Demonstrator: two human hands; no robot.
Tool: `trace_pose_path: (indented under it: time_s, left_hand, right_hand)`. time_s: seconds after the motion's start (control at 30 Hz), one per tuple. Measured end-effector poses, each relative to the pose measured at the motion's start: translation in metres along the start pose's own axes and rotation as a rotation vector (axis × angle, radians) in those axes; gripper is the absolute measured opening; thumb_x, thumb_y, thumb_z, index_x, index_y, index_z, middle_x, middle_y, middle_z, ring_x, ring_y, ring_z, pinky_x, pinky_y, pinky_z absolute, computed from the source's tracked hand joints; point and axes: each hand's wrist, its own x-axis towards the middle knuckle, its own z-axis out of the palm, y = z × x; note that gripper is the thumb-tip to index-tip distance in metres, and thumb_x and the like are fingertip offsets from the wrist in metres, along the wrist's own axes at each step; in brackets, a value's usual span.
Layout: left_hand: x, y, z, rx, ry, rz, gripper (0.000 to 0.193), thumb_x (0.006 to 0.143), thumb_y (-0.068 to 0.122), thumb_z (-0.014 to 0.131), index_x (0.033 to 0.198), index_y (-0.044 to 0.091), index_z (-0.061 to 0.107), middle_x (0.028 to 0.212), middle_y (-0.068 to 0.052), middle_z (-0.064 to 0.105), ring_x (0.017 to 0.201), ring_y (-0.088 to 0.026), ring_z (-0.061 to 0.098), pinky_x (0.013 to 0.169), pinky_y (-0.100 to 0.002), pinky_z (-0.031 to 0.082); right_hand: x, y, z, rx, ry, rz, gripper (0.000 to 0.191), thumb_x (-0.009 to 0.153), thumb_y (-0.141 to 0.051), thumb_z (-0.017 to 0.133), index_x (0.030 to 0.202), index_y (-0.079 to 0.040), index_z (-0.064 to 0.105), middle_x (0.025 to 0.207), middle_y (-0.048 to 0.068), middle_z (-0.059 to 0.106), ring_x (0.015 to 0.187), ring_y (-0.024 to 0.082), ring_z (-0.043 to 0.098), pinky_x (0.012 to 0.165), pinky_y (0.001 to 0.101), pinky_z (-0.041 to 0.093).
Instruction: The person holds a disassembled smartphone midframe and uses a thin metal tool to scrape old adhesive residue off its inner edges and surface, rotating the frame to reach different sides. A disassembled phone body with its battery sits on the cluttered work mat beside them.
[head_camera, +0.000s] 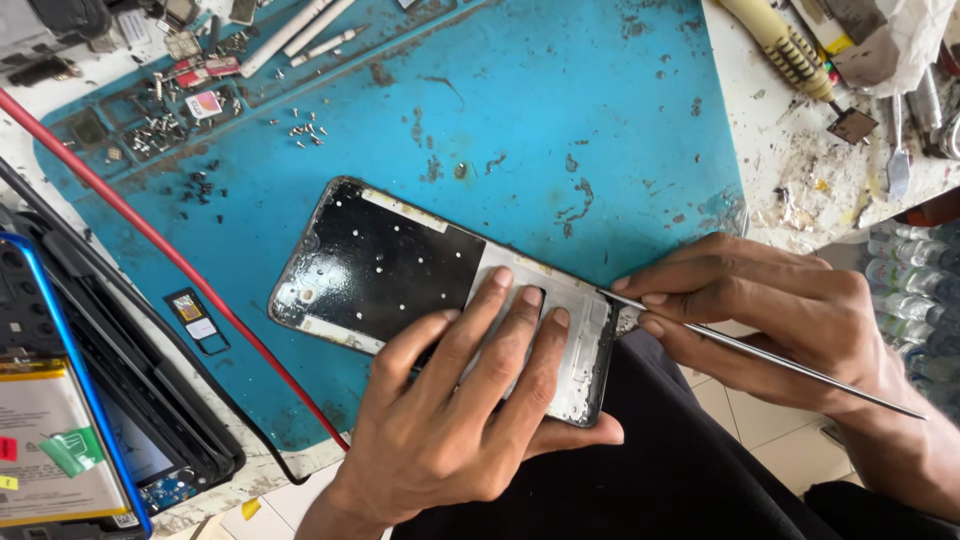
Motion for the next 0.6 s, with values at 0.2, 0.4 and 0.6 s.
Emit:
trace_pose_path:
  time_s: [0.2,0.4,0.6]
  left_hand:
    - [0.0,0.001,-0.002,-0.02,-0.004,-0.028,0.064,0.109,0.069,0.06,0.122,0.007,0.074,0.123,-0.006,0.073,0.122,-0.024,0.069,0.099,-0.035,0.041]
    - [0.001,0.001,-0.002,0.008,-0.012,-0.008,0.064,0.109,0.068,0.058,0.12,0.007,0.075,0.12,-0.005,0.074,0.121,-0.024,0.069,0.097,-0.034,0.041]
    - [0.002,0.0,-0.004,0.001,-0.029,-0.009,0.064,0.11,0.068,0.058,0.12,0.007,0.075,0.117,-0.004,0.073,0.121,-0.023,0.069,0.095,-0.034,0.041]
  right_hand:
    - [0.018,-0.001,0.004,0.023,-0.005,-0.058,0.011,0.086,-0.002,0.077,0.083,0.0,0.067,0.102,0.017,0.076,0.092,0.021,0.078,0.071,0.029,0.061]
    - [0.0,0.005,0.001,-0.024,-0.015,-0.027,0.012,0.084,-0.006,0.077,0.083,-0.002,0.066,0.1,0.015,0.076,0.097,0.024,0.077,0.077,0.0327,0.061]
    - [-0.001,0.01,0.002,-0.024,-0.031,-0.028,0.012,0.083,-0.006,0.077,0.083,-0.002,0.066,0.099,0.014,0.075,0.098,0.025,0.076,0.079,0.0331,0.062]
